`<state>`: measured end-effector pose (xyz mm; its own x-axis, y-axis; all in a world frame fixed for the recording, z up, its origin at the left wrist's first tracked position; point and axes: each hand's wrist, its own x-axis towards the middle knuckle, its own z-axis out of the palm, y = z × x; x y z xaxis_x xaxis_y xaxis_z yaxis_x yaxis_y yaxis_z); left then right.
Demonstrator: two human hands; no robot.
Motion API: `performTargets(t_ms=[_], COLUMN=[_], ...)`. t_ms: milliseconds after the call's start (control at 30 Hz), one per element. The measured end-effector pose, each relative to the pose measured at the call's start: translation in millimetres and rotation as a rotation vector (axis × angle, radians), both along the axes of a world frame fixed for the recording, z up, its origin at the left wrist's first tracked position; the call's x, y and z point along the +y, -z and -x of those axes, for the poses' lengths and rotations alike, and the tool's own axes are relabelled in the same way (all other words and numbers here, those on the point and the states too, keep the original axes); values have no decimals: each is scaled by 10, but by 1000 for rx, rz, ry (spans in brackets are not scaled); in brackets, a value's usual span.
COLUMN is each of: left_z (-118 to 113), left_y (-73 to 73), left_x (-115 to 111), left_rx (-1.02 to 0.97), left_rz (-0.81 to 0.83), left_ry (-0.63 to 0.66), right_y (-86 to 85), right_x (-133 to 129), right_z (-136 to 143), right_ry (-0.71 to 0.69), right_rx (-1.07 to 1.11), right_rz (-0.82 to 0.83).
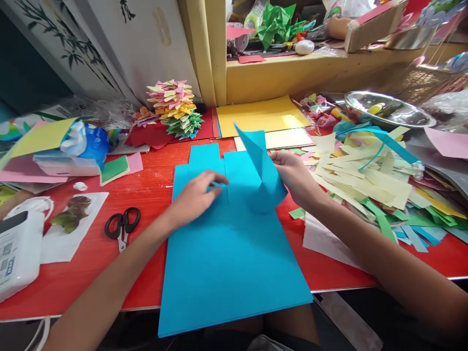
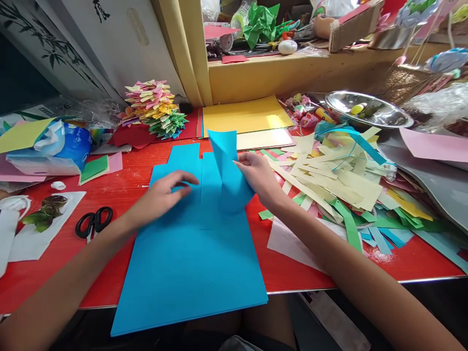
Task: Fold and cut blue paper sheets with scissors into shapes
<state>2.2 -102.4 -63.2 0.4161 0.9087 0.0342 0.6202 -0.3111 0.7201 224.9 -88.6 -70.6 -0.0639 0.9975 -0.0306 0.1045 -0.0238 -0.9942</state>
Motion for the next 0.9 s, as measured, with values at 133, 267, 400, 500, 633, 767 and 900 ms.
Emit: performTargets(t_ms=[133, 267, 400, 500, 633, 767, 900], left_z=[227, 375, 355, 329, 342, 357, 340], left_y=[47, 51, 35, 52, 80, 92, 102], left_x=[199, 239, 173, 144, 127, 108, 114], left_rx=[355, 502, 575, 598, 582, 568, 538], left_rz=[-271, -65, 31, 73, 90, 89, 21], left_ry=[-253, -32, 152, 204, 230, 211, 139], right_y=[131, 201, 219, 220, 202, 170, 194], right_x=[160, 217, 222, 207, 160, 123, 140], right_z=[-122, -154, -163, -151, -104, -49, -26], right_ry=[63, 85, 51, 27, -4, -3, -31], right_rx=[-243, -373, -337, -309, -410, -635, -785], right_rz=[-36, -43, -12, -28, -65, -198, -268])
